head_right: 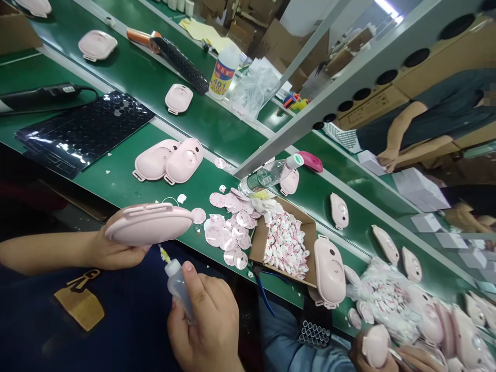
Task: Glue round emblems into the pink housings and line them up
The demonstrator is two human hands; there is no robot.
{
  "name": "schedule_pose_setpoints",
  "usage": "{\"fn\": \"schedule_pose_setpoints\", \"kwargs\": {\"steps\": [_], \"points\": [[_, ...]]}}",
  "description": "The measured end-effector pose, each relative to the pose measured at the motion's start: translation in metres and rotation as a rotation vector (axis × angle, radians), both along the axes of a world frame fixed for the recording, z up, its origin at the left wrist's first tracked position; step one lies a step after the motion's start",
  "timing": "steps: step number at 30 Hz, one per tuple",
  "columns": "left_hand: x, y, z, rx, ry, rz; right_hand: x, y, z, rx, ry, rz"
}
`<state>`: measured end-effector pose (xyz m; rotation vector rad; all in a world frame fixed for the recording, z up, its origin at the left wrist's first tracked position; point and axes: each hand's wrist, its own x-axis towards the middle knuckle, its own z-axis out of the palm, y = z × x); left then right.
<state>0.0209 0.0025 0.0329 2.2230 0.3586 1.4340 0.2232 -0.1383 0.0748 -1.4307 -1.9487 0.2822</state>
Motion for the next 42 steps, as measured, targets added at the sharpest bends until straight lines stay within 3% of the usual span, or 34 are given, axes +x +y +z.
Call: {"fn": "schedule_pose_setpoints", "kwargs": {"steps": [12,19,22,25,29,33,37,40,42], "points": [[-0.011,-0.009,-0.017,-0.099,0.04,0.038,-0.001,-0.001,0.002,0.019,0.003,-0.008],[-0.014,-0.011,-0.018,-0.325,0.08,-0.055,-0.002,0.0,-0.002,0.026,0.003,0.022],[-0.011,-0.012,-0.019,-0.483,0.032,-0.083,-0.003,-0.001,0.0,0.026,0.022,0.03],[-0.005,-0.013,-0.021,-0.741,-0.104,-0.105,0.0,-0.006,-0.002,0.026,0.044,0.003],[-0.003,-0.003,-0.022,-1.114,-0.335,-0.107,0.013,-0.003,-0.022,0.049,0.197,-0.179],[-0.014,0.018,-0.02,-1.245,-0.474,-0.119,0.029,0.038,-0.053,0.015,0.302,-0.35],[-0.022,0.03,-0.008,-1.302,-0.54,0.0,0.031,0.102,-0.072,0.005,0.175,-0.449],[-0.02,0.024,0.007,-1.369,-0.459,0.129,0.021,0.145,-0.08,-0.01,0.082,-0.494],[-0.021,0.016,0.017,-1.293,-0.276,0.178,0.012,0.163,-0.082,-0.03,0.006,-0.506]]}}
